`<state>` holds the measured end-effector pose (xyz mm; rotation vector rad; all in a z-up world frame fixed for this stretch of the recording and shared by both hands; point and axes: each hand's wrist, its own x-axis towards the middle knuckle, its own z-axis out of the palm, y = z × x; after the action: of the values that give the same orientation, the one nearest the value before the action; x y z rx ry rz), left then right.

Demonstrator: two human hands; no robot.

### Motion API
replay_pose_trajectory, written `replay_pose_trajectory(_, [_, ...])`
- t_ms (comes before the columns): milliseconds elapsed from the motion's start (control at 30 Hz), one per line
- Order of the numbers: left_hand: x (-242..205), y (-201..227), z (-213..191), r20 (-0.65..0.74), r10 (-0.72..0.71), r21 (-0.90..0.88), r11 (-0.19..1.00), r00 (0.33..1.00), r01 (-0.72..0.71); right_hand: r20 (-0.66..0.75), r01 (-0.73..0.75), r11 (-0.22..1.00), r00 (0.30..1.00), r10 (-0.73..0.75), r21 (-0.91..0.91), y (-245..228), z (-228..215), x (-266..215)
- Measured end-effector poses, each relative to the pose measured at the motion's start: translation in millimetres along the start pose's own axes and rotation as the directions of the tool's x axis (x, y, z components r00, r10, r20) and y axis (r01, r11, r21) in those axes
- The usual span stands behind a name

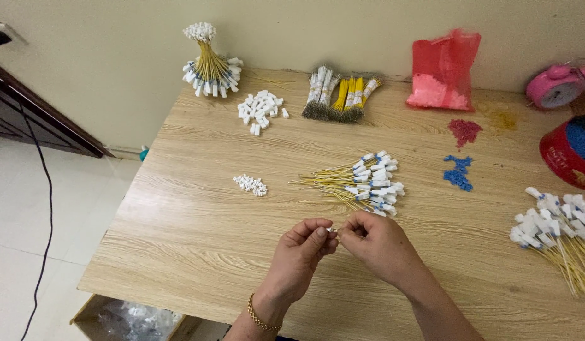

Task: Assembling white plastic connectors onto small wire segments.

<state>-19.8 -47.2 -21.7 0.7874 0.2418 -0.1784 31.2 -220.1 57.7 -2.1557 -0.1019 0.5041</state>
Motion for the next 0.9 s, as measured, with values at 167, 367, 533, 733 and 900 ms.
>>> replay_pose_trajectory(167, [-2.6, 1.3, 3.8, -0.023, 0.066, 0.139, 0.988, 0.998, -0.062, 0.007, 0.04, 0.999, 0.999, -0.04, -0.021, -3.6, -0.2, -1.1])
replay_pose_trajectory(367, [2.2, -2.7, 1.2, -0.032, 0.11, 0.254, 0.962, 0.993, -0.098, 0.051, 0.053, 0.996, 0.997, -0.057, 0.067, 1.4, 4.3, 1.6])
replay_pose_trajectory(533, [5.5, 1.3, 1.8, -0.095, 0.098, 0.419, 0.906, 0.991, -0.049, 0.071, 0.02, 1.0, 0.997, -0.02, 0.002, 21.5, 17.9, 18.4])
replay_pose_trajectory(733, [7.6, 9.1, -10.7, -0.125, 0.147, 0.765, 0.644, 0.981, 0.001, 0.064, -0.011, 0.997, 0.998, 0.016, -0.073, 40.2, 8.9, 43.0])
replay_pose_trajectory(900, [-2.8, 31.4, 4.1, -0.098, 0.307, 0.945, 0.326, 0.947, -0.007, -0.184, 0.246, 0.643, 0.83, -0.526, -0.726, 65.6, -10.3, 83.9])
